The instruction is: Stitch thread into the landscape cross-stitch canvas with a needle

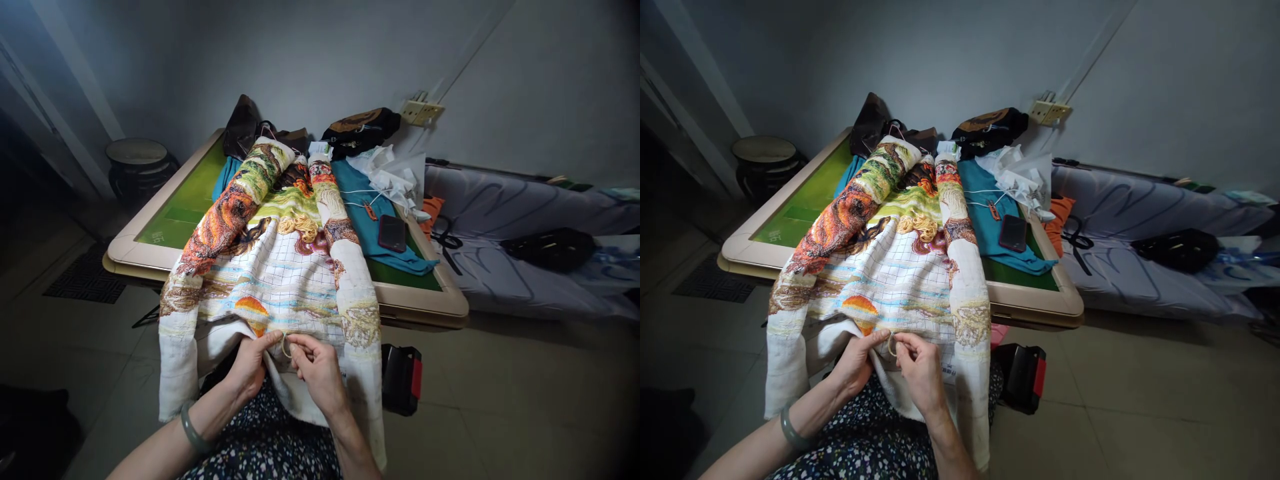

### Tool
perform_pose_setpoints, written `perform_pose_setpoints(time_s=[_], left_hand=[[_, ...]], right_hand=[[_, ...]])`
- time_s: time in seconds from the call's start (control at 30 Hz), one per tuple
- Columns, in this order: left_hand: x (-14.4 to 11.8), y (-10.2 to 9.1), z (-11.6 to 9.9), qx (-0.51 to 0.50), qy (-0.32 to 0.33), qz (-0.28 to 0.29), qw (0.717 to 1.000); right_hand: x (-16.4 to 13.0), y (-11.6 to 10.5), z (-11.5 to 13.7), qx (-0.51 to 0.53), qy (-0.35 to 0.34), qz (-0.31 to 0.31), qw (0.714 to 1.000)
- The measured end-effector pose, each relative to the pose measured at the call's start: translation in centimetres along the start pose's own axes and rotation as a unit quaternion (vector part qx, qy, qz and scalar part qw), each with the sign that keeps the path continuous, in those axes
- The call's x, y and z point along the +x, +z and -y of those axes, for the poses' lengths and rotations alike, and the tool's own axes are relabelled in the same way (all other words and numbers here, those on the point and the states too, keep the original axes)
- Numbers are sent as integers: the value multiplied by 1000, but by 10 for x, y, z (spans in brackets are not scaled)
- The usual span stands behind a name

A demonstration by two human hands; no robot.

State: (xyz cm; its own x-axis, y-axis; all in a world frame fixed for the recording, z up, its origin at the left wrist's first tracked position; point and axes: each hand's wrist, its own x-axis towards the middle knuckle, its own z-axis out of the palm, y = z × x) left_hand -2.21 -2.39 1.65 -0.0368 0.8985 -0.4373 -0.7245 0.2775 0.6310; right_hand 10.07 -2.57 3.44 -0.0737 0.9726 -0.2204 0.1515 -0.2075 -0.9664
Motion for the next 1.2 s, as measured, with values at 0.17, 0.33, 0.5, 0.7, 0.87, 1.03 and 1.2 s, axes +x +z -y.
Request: perform_pose_setpoints(time_s=[0.17, 0.33, 0.5, 0.7, 0.87, 1.03, 1.2], left_hand=[[1, -1, 1, -2, 2, 0, 1000], [1, 0, 2, 1, -1, -6, 1000], [-1, 2, 0, 3, -6, -28, 1000], [3, 2, 1, 15, -5, -39, 999], [6, 0, 3, 15, 6, -46, 999], [5, 2, 0, 30, -11, -53, 998], [5, 4, -1, 28, -12, -54, 998]], right_hand=[[0, 2, 1, -1, 6, -10, 1000], [-1, 7, 1, -15, 20, -34, 999], [-3, 15, -4, 11, 33, -47, 998], [-6, 16, -9, 17, 5, -41, 999], [-3, 16, -13, 10, -34, -50, 998], [-1, 18, -15, 21, -36, -57, 997], [-1, 19, -13, 30, -38, -67, 997]])
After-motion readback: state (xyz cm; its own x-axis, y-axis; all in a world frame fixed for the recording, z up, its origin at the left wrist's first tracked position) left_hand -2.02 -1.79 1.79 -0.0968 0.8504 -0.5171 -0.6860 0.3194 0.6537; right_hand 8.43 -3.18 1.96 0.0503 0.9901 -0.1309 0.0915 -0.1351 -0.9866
